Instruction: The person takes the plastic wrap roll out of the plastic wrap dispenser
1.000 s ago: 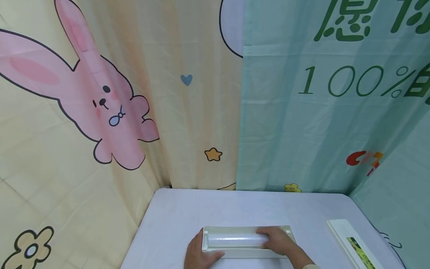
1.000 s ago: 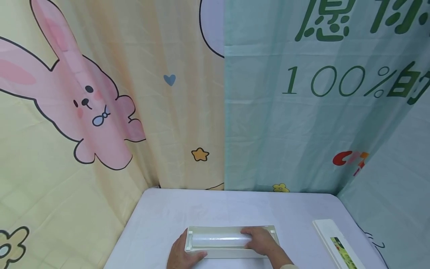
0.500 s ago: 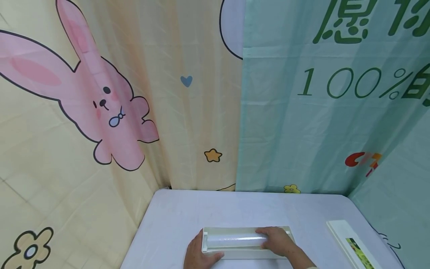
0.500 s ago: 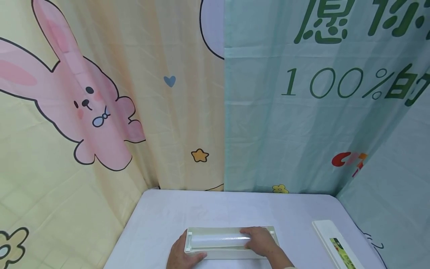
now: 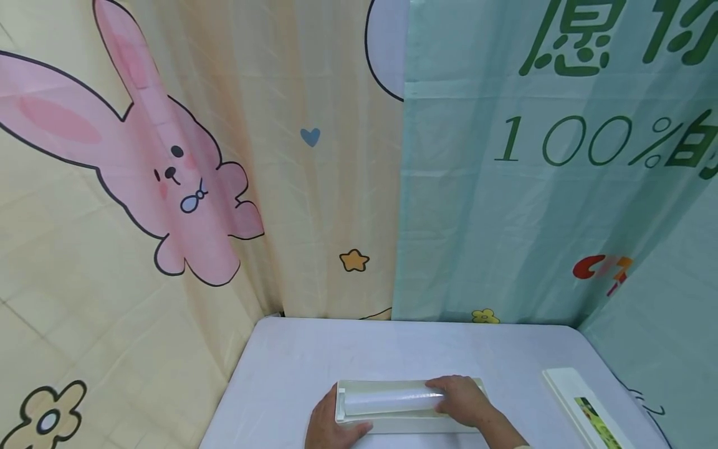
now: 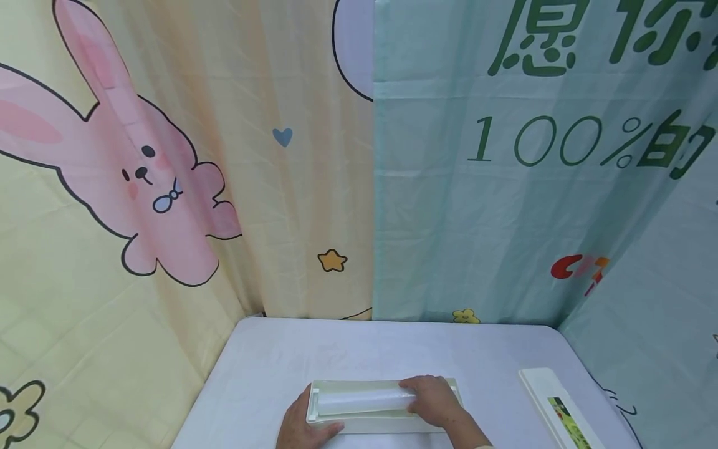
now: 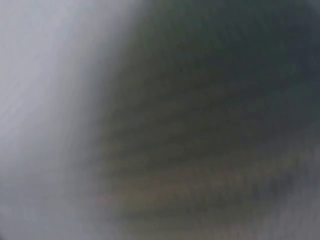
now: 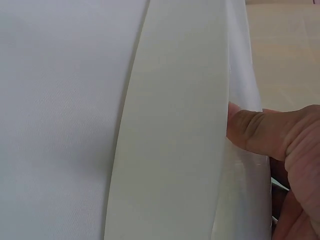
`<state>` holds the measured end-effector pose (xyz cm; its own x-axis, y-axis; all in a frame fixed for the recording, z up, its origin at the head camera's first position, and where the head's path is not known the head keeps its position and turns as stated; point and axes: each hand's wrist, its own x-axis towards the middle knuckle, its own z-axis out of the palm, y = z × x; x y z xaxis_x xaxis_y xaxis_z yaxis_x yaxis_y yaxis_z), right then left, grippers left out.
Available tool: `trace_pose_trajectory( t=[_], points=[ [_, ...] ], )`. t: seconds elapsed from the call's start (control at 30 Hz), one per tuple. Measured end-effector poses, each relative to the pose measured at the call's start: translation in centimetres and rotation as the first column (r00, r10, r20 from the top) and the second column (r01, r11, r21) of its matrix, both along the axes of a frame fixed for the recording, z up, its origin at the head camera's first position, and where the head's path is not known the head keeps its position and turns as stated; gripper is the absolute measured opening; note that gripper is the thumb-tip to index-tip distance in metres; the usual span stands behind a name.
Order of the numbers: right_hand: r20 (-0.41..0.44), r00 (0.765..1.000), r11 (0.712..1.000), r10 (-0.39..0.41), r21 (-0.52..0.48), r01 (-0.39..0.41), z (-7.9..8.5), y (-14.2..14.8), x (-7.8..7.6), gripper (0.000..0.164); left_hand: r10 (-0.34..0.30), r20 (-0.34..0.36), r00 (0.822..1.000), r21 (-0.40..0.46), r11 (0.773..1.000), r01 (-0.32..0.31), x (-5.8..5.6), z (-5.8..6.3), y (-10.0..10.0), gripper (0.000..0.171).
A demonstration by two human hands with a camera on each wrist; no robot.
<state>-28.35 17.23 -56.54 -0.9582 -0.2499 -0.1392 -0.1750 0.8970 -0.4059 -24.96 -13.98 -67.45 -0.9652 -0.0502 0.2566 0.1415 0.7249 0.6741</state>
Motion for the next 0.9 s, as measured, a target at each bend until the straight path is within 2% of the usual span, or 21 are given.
trace_pose_trajectory(
  t=[0.23, 0.63, 0.9],
  points=[
    [-0.03, 0.999, 1.0, 0.024, -0.002, -0.024, 0.5, 0.3, 0.1, 0.044, 0.009, 0.0, 1.0, -0.011, 1.0, -0.009, 0.0, 0.2, 0.1, 0.114],
    [-0.057, 0.998, 0.999, 0.014, 0.033, -0.012, 1.5, 0.3, 0.5, 0.041, 0.018, -0.002, 1.0, -0.005, 1.0, -0.018, 0.0, 0.0, 0.1, 0.115],
    [-0.11, 0.991, 0.997, 0.077, 0.03, -0.074, 1.8, 0.7, 0.7, 0.039, 0.009, -0.023, 1.0, -0.011, 1.0, -0.009, -0.1, -0.2, 0.1, 0.112]
  ],
)
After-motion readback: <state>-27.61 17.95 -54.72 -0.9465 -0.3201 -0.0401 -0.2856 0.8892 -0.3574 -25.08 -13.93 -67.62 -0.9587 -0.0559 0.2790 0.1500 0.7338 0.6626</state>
